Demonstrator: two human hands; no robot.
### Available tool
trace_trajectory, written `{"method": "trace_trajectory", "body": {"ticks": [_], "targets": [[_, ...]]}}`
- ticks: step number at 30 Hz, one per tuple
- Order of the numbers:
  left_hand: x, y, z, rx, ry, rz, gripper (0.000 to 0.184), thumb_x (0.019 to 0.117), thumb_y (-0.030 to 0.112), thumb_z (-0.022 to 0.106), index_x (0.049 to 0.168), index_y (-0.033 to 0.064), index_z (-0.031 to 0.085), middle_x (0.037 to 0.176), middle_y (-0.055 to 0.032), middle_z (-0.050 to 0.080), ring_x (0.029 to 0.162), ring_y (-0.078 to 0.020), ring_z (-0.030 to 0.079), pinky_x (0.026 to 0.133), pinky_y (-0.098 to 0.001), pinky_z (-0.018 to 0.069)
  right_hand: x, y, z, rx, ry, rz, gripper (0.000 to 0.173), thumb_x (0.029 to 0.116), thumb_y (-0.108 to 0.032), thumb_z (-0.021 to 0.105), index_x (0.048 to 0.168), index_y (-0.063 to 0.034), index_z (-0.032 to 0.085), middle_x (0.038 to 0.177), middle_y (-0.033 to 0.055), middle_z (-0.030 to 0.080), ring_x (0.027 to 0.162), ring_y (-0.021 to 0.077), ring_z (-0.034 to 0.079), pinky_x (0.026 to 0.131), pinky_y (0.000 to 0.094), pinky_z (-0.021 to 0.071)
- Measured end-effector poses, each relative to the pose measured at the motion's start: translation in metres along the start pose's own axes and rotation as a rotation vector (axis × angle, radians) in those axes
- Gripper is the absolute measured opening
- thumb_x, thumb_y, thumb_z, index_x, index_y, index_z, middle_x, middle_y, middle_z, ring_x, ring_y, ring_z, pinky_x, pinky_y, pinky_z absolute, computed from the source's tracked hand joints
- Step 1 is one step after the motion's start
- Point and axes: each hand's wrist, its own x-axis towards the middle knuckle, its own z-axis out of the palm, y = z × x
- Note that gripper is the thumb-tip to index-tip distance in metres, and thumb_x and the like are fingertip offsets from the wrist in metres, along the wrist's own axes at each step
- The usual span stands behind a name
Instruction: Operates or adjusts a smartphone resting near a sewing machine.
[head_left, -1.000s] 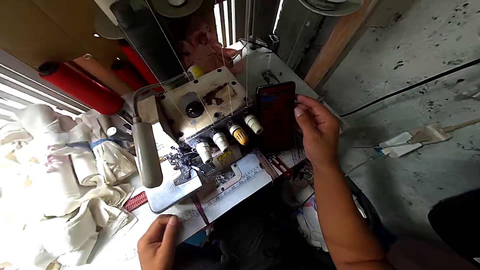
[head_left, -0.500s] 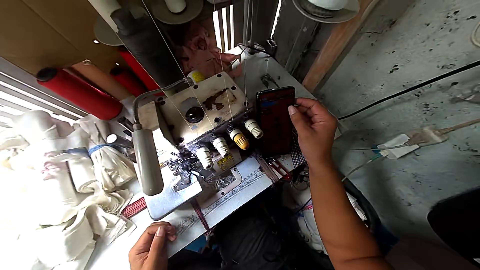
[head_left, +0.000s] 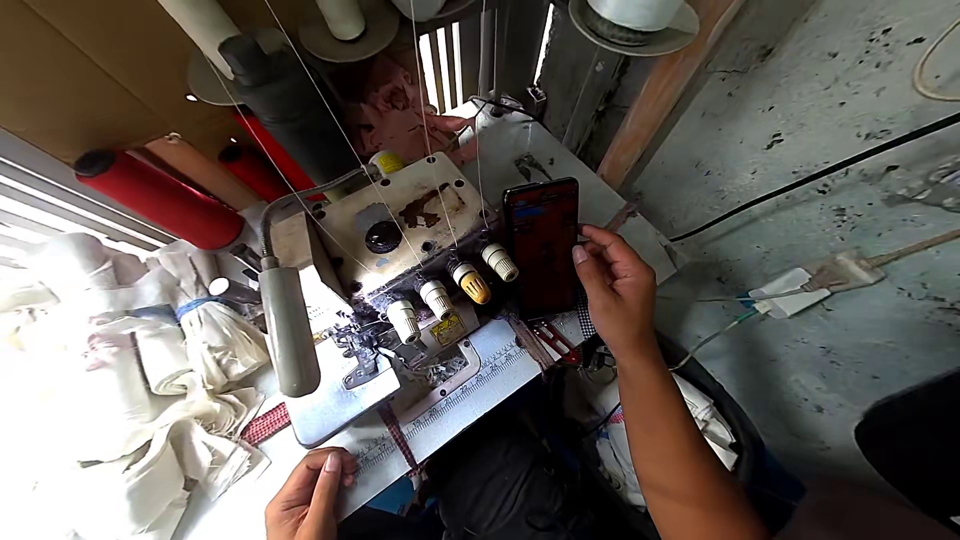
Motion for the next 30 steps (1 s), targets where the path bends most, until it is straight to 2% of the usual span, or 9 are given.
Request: {"method": "trace_trajectory", "body": {"ticks": [5,7,10,16,19,24,30], "targets": [[-0.001,0.0,0.001,0.017,0.012,0.005,0.023,0.1056,0.018,0.052,0.096,0.0146,0.073,0.085,0.0049,0.073,0.074,-0.0047,0.068,0.068,-0.0195,0.0578,0.019,-0.01,0.003,-0.004,0.02,-0.025,0.028,0.1039,-0.019,0.058,0.127,-0.0059,0.067,0.083,-0.0005,0.064,0.062,0.0036,0.055,0.055,0.0189,0.0484],[-0.002,-0.001,0.002,0.025,0.018,0.006,0.023,0.1054,0.017,0.052,0.096,0.0145,0.073,0.085,0.005,0.072,0.073,-0.0046,0.068,0.068,-0.0196,0.0579,0.024,-0.012,0.004,-0.018,0.028,-0.024,0.025,0.1037,-0.021,0.06,0.122,-0.0068,0.068,0.082,-0.0008,0.065,0.061,0.0039,0.056,0.054,0.0195,0.0487],[-0.002,-0.001,0.001,0.031,0.021,0.006,0.022,0.1054,0.018,0.053,0.095,0.0141,0.073,0.084,0.005,0.072,0.073,-0.0044,0.068,0.068,-0.0191,0.0576,0.027,-0.013,0.006,-0.013,0.03,-0.022,0.021,0.1028,-0.022,0.062,0.117,-0.0083,0.068,0.084,-0.0015,0.068,0.066,0.0036,0.061,0.058,0.0197,0.0522],[-0.002,0.0,0.001,0.043,0.022,0.007,0.023,0.1057,0.018,0.052,0.096,0.0145,0.073,0.084,0.0054,0.072,0.073,-0.0042,0.067,0.068,-0.0188,0.0574,0.027,-0.013,0.009,0.001,0.062,-0.009,0.017,0.1001,-0.022,0.067,0.112,-0.01,0.069,0.083,-0.0028,0.07,0.065,0.0035,0.064,0.057,0.0199,0.0537],[-0.002,0.0,0.001,0.056,0.02,0.009,0.023,0.1057,0.017,0.052,0.096,0.0145,0.072,0.085,0.0055,0.072,0.073,-0.0045,0.068,0.068,-0.0196,0.058,0.025,-0.009,0.007,0.009,0.049,-0.03,0.02,0.1034,-0.02,0.061,0.116,-0.0074,0.069,0.084,-0.0021,0.068,0.066,0.0033,0.061,0.059,0.0202,0.0524],[-0.003,0.0,0.001,0.067,0.027,0.013,0.022,0.1052,0.016,0.052,0.095,0.015,0.072,0.084,0.0062,0.072,0.073,-0.004,0.068,0.068,-0.019,0.0577,0.011,0.002,0.003,0.042,0.029,-0.041,0.026,0.1062,-0.017,0.054,0.125,-0.0046,0.068,0.095,0.0005,0.072,0.078,0.0035,0.066,0.07,0.0207,0.0562],[-0.003,0.001,0.002,0.077,0.013,0.015,0.022,0.1053,0.016,0.052,0.095,0.014,0.072,0.084,0.0055,0.072,0.073,-0.0045,0.067,0.068,-0.019,0.0575,-0.004,0.005,-0.001,0.026,0.0,-0.032,0.033,0.103,-0.015,0.058,0.134,-0.0072,0.064,0.089,0.0003,0.068,0.07,0.0051,0.062,0.063,0.0202,0.0535]]}}
